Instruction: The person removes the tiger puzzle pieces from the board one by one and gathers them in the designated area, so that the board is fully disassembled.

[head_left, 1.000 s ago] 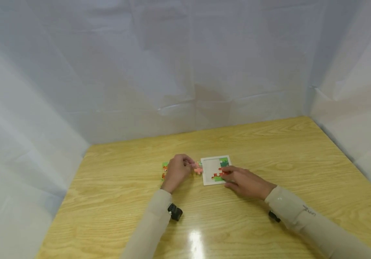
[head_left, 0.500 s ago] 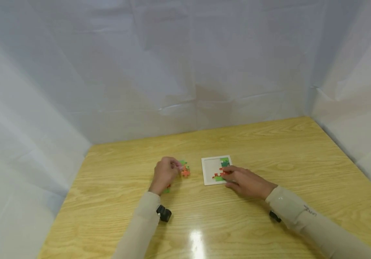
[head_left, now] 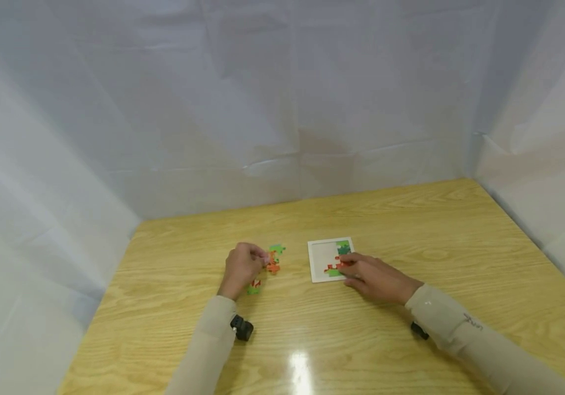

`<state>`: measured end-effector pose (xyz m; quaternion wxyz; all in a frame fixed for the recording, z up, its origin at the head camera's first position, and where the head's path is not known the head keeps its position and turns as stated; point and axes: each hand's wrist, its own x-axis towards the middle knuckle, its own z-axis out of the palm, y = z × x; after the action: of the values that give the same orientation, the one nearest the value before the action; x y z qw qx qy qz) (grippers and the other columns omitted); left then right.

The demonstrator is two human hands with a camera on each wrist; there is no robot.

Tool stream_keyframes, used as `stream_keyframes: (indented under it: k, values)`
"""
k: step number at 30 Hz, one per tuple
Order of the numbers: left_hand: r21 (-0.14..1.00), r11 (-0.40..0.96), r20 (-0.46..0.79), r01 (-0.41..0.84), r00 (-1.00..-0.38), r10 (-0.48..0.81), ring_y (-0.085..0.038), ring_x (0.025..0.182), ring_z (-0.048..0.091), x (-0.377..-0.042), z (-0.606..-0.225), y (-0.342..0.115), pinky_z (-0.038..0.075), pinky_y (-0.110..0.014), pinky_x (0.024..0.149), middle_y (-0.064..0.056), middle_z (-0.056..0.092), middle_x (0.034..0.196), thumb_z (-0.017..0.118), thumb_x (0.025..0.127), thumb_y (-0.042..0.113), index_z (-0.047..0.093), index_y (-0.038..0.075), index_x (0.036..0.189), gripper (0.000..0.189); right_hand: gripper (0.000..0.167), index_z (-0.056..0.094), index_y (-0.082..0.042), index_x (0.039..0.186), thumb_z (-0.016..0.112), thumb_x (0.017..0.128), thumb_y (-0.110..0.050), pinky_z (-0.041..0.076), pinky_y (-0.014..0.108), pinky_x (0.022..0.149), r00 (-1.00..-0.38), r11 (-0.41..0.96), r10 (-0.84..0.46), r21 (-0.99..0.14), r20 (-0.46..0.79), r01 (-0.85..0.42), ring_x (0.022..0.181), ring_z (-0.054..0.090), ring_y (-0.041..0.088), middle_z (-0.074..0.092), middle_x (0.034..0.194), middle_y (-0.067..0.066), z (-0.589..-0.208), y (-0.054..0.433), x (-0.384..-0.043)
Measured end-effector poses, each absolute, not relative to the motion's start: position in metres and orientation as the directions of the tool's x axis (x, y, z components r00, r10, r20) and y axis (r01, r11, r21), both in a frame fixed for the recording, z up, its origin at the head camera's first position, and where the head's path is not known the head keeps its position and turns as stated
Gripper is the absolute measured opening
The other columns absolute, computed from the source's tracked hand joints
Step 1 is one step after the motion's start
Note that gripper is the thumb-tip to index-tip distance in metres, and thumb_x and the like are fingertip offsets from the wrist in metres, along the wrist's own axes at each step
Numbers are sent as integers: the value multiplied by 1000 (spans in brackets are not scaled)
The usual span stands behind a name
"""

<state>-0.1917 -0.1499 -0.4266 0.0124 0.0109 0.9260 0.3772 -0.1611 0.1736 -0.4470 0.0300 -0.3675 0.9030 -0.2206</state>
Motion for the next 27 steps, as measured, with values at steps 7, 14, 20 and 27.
stream_keyframes:
  k: [7, 14, 20, 27]
  values:
    - [694, 720, -3, 17, -1000, 27, -16, 65, 64, -190, -427, -149, 52, -34, 59, -6, 74, 80, 78, 90, 9, 78, 4, 87, 6, 34, 66, 7, 127, 67, 99, -12, 50, 51, 98, -719, 622, -683, -413, 130, -666, 126, 55, 42, 56, 138, 26, -448, 173, -161]
    - [673, 739, 10, 20, -1000, 18, -16, 66, 65, -191, -426, -147, 54, -36, 63, -4, 74, 81, 79, 89, 11, 79, 6, 85, 7, 35, 66, 6, 128, 67, 99, -13, 49, 50, 99, -727, 626, -677, -431, 115, -650, 129, 54, 40, 55, 141, 24, -449, 174, -162]
    - [669, 743, 19, 29, -1000, 22, -14, 66, 64, -192, -426, -145, 54, -34, 61, -2, 74, 80, 80, 89, 12, 79, 8, 84, 7, 36, 66, 6, 129, 67, 99, -13, 50, 48, 99, -730, 625, -676, -448, 100, -640, 130, 53, 39, 54, 142, 24, -451, 175, -163]
    - [665, 746, 25, 36, -999, 26, -15, 67, 66, -193, -427, -144, 56, -37, 64, -3, 75, 80, 80, 88, 13, 80, 7, 84, 7, 36, 65, 7, 129, 66, 100, -14, 49, 50, 99, -726, 618, -681, -459, 95, -639, 129, 53, 40, 53, 142, 26, -448, 174, -163]
